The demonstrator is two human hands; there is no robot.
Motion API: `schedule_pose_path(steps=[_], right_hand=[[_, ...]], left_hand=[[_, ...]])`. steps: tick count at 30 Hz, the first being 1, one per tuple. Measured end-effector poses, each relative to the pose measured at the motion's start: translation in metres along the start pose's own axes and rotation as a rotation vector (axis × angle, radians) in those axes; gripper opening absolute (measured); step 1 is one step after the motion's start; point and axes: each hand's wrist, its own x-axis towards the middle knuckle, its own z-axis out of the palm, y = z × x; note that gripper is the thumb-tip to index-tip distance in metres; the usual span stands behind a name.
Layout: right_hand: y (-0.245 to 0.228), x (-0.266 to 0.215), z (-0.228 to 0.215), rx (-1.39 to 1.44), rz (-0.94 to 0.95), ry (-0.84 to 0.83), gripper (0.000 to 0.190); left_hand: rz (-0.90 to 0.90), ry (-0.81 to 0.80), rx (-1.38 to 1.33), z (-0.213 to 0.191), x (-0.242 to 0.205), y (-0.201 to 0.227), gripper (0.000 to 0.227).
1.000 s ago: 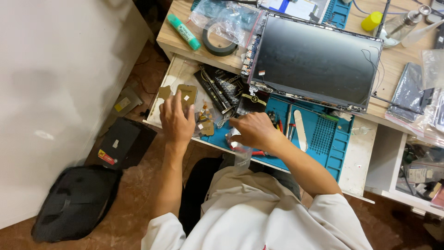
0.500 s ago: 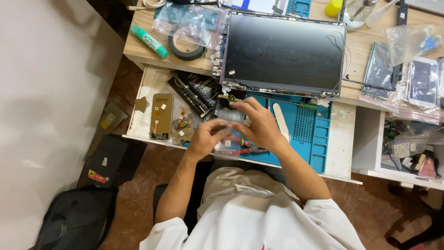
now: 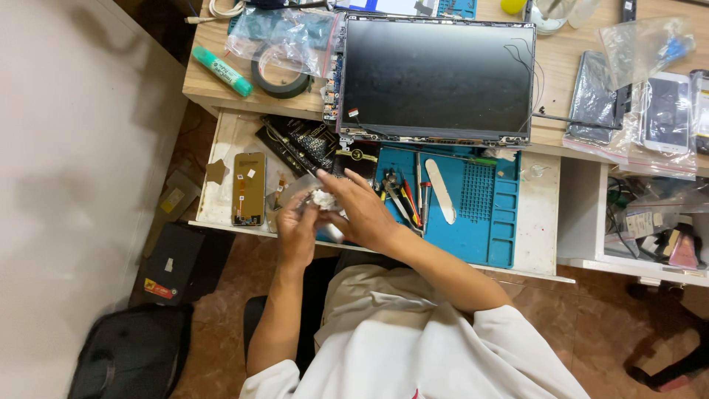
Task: The person cleans the edges of a laptop screen with a cloth, then picks up a black plastic bezel and aligns it with the screen. They press the bezel into place along the bottom and sides, then lift the screen assembly onto their lap to continue snapping the bezel into position.
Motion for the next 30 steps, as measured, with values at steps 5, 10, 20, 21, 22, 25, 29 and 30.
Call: schedule_pose_path(steps=[5, 10, 20, 21, 22, 25, 29, 30], right_hand=[[0.013, 0.007, -0.033, -0.201, 0.037, -0.155, 0.051], [0.012, 0.022, -0.037, -0.541, 0.293, -0.461, 0.071], [0.039, 0.017, -0.018, -0.603, -0.072, -0.193, 0.045], [0.035, 0.019, -0.019, -0.575, -0.139, -0.175, 0.043], [0.031, 0.023, -0.019, -0.577, -0.141, -0.175, 0.043], [0.026, 0.030, -0.018, -0.580, -0.240, -0.146, 0.043], [0.036, 0.030, -0.005, -0.625, -0.245, -0.177, 0.050], [0.039, 0.028, -0.002, -0.594, -0.215, -0.215, 0.053]], left_hand=[[0.143, 0.155, 0.045, -0.052, 0.017, 0.001, 0.017], [0.184, 0.242, -0.013, -0.072, 0.024, 0.013, 0.019], [0.127, 0.260, -0.067, -0.082, 0.025, 0.009, 0.017], [0.126, 0.253, -0.063, -0.084, 0.025, 0.007, 0.018], [0.127, 0.252, -0.065, -0.084, 0.025, 0.009, 0.018], [0.135, 0.206, -0.035, -0.082, 0.024, 0.013, 0.020], [0.161, 0.229, -0.014, -0.086, 0.025, 0.015, 0.016], [0.162, 0.232, -0.005, -0.089, 0.025, 0.014, 0.016]])
